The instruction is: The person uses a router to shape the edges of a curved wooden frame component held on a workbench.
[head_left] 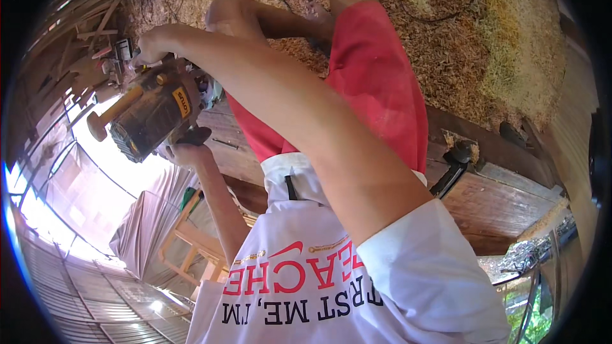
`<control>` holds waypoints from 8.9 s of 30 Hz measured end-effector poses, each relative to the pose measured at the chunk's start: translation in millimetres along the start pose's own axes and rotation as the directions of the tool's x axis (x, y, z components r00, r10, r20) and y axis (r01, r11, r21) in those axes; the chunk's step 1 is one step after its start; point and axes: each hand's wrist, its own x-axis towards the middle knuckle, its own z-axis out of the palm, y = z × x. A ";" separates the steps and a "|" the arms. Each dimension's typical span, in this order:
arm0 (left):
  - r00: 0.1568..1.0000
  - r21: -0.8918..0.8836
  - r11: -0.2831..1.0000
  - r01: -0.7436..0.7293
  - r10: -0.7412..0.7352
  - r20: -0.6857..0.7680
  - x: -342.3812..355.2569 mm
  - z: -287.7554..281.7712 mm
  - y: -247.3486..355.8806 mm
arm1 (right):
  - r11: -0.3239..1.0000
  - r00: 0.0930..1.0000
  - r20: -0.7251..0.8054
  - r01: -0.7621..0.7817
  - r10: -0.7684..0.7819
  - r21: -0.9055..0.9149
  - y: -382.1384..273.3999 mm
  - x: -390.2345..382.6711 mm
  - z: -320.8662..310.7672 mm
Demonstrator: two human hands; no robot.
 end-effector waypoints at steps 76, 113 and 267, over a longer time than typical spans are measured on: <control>0.969 0.175 0.984 0.043 -0.084 0.233 37.3 -18.8 15.0 | 0.986 0.993 0.004 -0.122 0.122 0.118 7.9 -6.0 -8.0; 0.163 0.319 0.620 -0.717 -0.296 0.941 147.5 -3.0 50.3 | 0.956 0.954 0.086 -0.291 0.286 0.049 -28.1 -40.5 -33.5; 0.953 -0.336 0.897 -0.287 0.232 -0.194 811.3 1185.0 448.9 | 0.969 0.992 -0.047 -0.103 0.116 0.226 23.0 1142.6 -1027.7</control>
